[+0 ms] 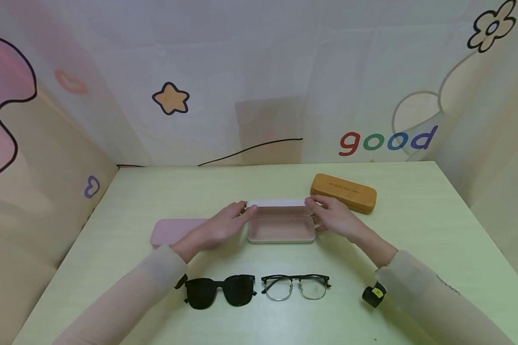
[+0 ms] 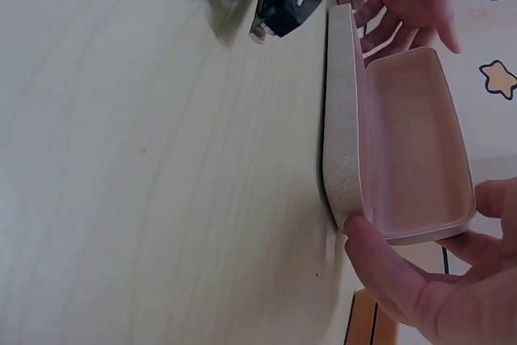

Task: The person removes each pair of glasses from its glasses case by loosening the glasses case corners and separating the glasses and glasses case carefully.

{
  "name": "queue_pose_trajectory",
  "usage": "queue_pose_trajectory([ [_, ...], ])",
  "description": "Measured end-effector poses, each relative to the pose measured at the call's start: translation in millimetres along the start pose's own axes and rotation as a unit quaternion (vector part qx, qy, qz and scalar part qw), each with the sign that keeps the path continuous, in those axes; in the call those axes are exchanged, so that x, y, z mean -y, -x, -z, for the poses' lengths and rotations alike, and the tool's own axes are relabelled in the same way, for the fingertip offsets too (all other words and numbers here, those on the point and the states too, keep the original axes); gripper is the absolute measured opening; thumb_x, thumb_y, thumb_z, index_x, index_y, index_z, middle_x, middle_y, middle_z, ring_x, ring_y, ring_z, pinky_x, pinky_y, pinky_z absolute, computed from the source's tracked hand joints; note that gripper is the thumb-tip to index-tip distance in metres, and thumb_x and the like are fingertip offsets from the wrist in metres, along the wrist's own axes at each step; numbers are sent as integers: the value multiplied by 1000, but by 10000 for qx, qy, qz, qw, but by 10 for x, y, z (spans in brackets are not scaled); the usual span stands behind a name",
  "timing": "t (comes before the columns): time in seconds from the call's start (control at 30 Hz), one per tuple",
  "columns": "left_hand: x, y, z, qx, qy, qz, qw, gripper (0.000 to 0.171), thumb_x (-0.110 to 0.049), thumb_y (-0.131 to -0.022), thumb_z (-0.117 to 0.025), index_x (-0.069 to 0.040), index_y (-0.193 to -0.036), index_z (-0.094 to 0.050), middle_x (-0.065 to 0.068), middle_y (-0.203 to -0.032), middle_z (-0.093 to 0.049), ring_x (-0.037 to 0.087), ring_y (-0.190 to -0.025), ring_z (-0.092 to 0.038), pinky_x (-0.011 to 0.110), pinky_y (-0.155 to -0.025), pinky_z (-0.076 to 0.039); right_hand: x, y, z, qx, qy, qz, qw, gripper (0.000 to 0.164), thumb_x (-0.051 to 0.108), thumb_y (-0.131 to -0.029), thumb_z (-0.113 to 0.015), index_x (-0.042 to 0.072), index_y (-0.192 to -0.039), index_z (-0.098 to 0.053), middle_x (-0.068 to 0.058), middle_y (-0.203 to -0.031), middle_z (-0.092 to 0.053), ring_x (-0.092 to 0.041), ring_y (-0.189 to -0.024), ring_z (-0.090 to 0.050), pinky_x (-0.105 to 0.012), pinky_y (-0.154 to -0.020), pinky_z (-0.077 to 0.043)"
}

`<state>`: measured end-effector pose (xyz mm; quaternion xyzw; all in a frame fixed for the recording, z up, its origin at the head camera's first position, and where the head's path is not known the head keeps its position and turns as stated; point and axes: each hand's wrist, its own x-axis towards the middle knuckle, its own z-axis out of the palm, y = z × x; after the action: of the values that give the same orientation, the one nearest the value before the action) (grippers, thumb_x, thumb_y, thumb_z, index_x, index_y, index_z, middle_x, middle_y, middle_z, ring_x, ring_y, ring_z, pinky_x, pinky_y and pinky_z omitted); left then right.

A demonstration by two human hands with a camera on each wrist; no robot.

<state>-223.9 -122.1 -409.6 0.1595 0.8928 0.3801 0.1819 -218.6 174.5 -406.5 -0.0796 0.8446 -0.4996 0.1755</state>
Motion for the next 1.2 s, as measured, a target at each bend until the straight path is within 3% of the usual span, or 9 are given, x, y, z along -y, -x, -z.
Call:
queue_pose_trajectory([
  [0.17, -19, -29, -29, -119, 246, 117, 9996, 61, -59, -99, -27, -6, -116, -52, 15, -95, -58, 24, -83, -53, 38, -73, -43, 11, 8, 21, 132, -170, -37, 9998, 59, 42, -100, -47, 0, -141, -42, -23, -131, -48, -39, -107, -55, -43, -77, -54],
  [0.37, -15, -56, -51, -249, 637, 189, 9975, 57, -53, -101, -32, -6, -126, -52, 11, -112, -60, 24, -98, -59, 38, -84, -49, 14, 21, 46, 231, -274, 49, 9993, 58, 39, -101, -48, -2, -141, -41, -26, -133, -47, -40, -108, -55, -44, -79, -53],
  [0.47, -14, -64, -56, -209, 908, 204, 9954, 52, -50, -101, -37, -4, -121, -53, 13, -111, -58, 26, -100, -57, 38, -84, -50, 10, 23, 49, 251, -333, 22, 9991, 55, 37, -101, -48, -1, -141, -42, -24, -133, -48, -39, -108, -55, -44, -79, -53],
  [0.6, -11, -69, -48, -66, 1517, 280, 9880, 45, -43, -101, -44, -1, -117, -51, 15, -110, -55, 29, -101, -54, 38, -83, -52, 8, 33, 46, 248, -401, -43, 9989, 52, 34, -101, -50, 0, -140, -44, -23, -133, -49, -39, -110, -55, -44, -80, -53],
  [0.73, -14, -60, -32, 96, 1940, 350, 9803, 44, -38, -101, -48, 1, -122, -49, 18, -114, -51, 30, -103, -50, 40, -86, -50, -3, 42, 55, 309, -494, -22, 9983, 51, 32, -100, -51, -1, -139, -46, -24, -135, -49, -39, -113, -56, -45, -81, -52],
  [1.03, 15, -28, -9, 285, 2170, 254, 9754, 42, -34, -99, -54, -4, -127, -47, 16, -122, -49, 31, -110, -52, 40, -89, -49, -30, 46, 63, 446, -561, 136, 9973, 49, 30, -99, -54, 1, -138, -49, -22, -137, -49, -37, -115, -55, -46, -82, -52],
  [1.2, 25, -18, 1, 314, 2029, 381, 9780, 47, -35, -96, -58, -5, -130, -45, 13, -121, -50, 28, -109, -57, 42, -94, -46, -68, 42, 65, 483, -506, 288, 9971, 46, 25, -99, -56, 1, -138, -50, -19, -137, -49, -36, -119, -52, -45, -82, -52],
])
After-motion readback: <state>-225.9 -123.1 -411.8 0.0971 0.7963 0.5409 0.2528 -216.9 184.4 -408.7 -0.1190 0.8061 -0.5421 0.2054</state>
